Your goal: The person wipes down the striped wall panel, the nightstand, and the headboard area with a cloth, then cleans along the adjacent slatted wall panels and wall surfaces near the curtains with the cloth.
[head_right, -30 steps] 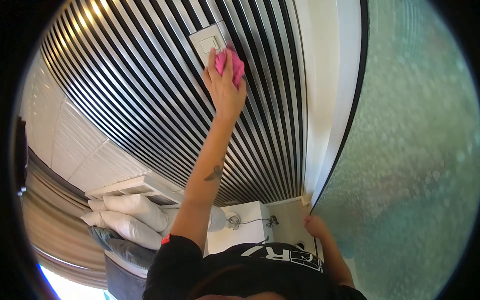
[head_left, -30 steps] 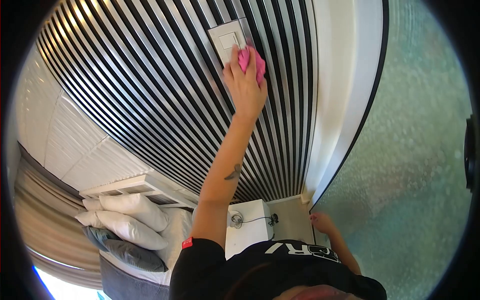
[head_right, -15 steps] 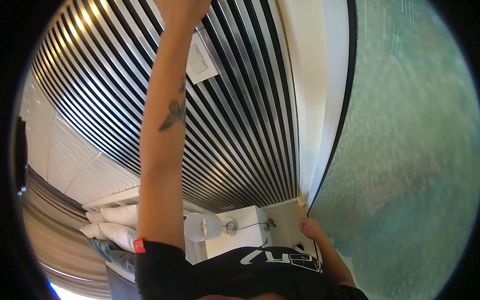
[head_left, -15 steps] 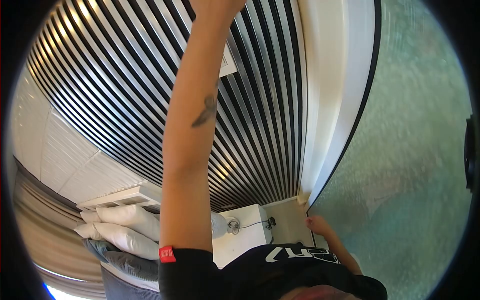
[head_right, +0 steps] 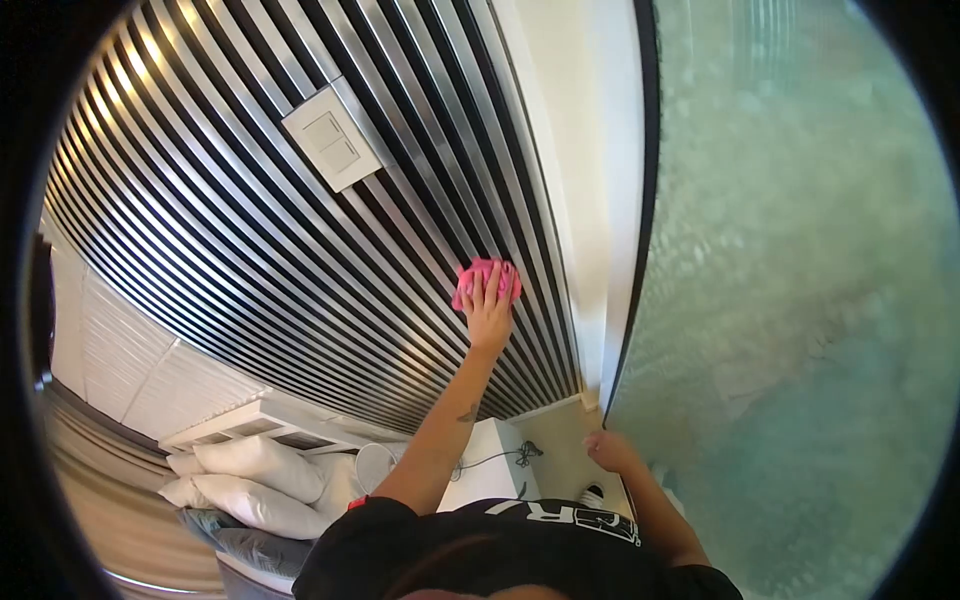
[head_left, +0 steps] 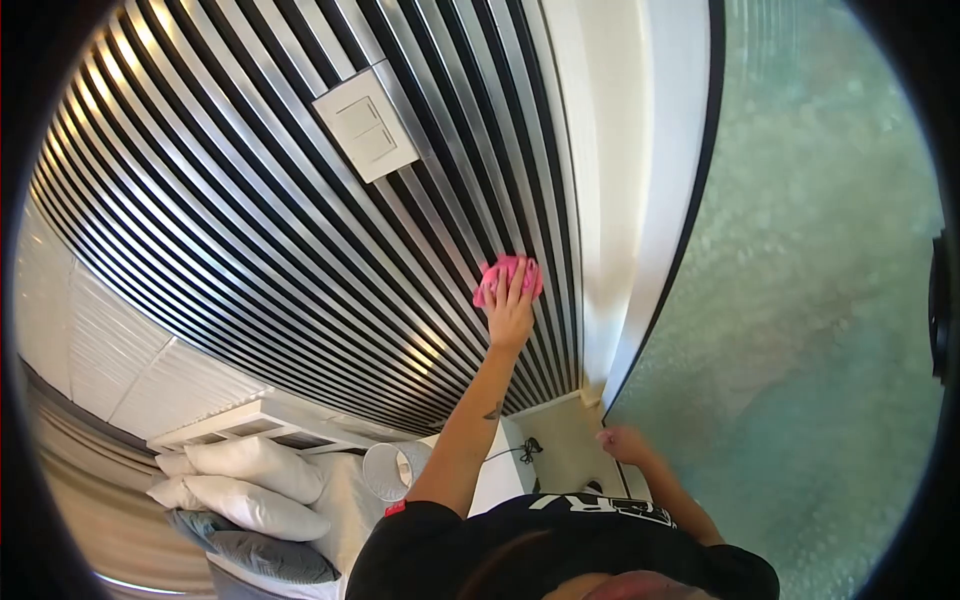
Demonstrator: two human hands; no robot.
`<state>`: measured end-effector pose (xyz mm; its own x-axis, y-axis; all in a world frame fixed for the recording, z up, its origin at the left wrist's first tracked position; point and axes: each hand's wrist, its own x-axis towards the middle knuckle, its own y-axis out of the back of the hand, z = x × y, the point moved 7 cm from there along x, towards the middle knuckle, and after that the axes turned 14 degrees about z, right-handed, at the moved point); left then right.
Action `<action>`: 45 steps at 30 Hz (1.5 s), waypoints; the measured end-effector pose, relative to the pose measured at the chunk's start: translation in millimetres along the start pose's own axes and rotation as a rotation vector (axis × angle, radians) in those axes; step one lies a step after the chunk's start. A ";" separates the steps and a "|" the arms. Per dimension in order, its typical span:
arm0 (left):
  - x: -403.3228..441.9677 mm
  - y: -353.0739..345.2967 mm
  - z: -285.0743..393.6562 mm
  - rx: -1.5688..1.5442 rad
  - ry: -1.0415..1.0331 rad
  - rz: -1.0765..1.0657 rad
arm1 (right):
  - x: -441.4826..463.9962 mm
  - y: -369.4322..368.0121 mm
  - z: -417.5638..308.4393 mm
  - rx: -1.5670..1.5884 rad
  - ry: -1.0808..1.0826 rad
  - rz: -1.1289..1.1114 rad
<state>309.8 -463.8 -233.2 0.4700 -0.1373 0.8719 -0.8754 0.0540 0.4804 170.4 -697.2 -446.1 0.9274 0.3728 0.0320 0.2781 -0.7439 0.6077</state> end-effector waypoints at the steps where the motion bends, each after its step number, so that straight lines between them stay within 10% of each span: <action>1: -12.1 3.3 2.0 -0.029 -0.020 0.019 | -3.7 1.3 0.4 -0.004 -0.007 0.000; 5: 28.3 30.2 -0.6 -0.255 -0.015 0.027 | -1.0 -0.7 19.7 -0.072 -0.104 -0.035; 11: 308.2 219.5 16.5 -0.197 -0.287 0.823 | -6.7 1.5 3.5 -0.003 -0.051 -0.072; 14: 403.7 230.9 21.2 -0.356 -0.234 0.830 | -4.0 -3.3 8.3 -0.016 -0.067 -0.075; 16: 411.5 196.3 31.4 0.070 -0.253 0.918 | 0.4 -5.3 15.3 -0.060 -0.088 -0.073; 19: 349.6 130.0 39.1 -0.002 -0.163 0.930 | 1.8 -5.9 27.3 -0.043 -0.076 -0.014; 26: 42.4 -26.8 56.8 -0.139 0.013 0.047 | 4.9 5.6 39.6 0.065 -0.266 0.057; 33: -94.8 -64.9 58.8 -0.469 0.202 -0.509 | -3.1 -17.2 51.4 0.103 -0.164 -0.096; 37: -135.3 -14.9 57.8 -0.905 0.576 -0.550 | 15.2 -9.9 -5.1 0.311 -0.035 -0.005; 39: -137.4 28.7 68.3 -0.917 0.692 -0.599 | 12.0 8.3 -64.3 1.102 -0.895 0.213; 42: -137.3 74.0 73.8 -0.934 0.724 -0.506 | 56.1 -16.3 -119.4 1.504 -0.573 -0.141; 45: -123.2 116.3 45.1 -0.899 0.707 -0.305 | 98.3 -32.0 -126.8 1.056 -0.273 0.015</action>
<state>145.0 -485.2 -289.0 0.8513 0.2973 0.4323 -0.4549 0.8289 0.3256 220.9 -566.4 -361.8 0.9206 0.3211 -0.2224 0.2203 -0.8970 -0.3832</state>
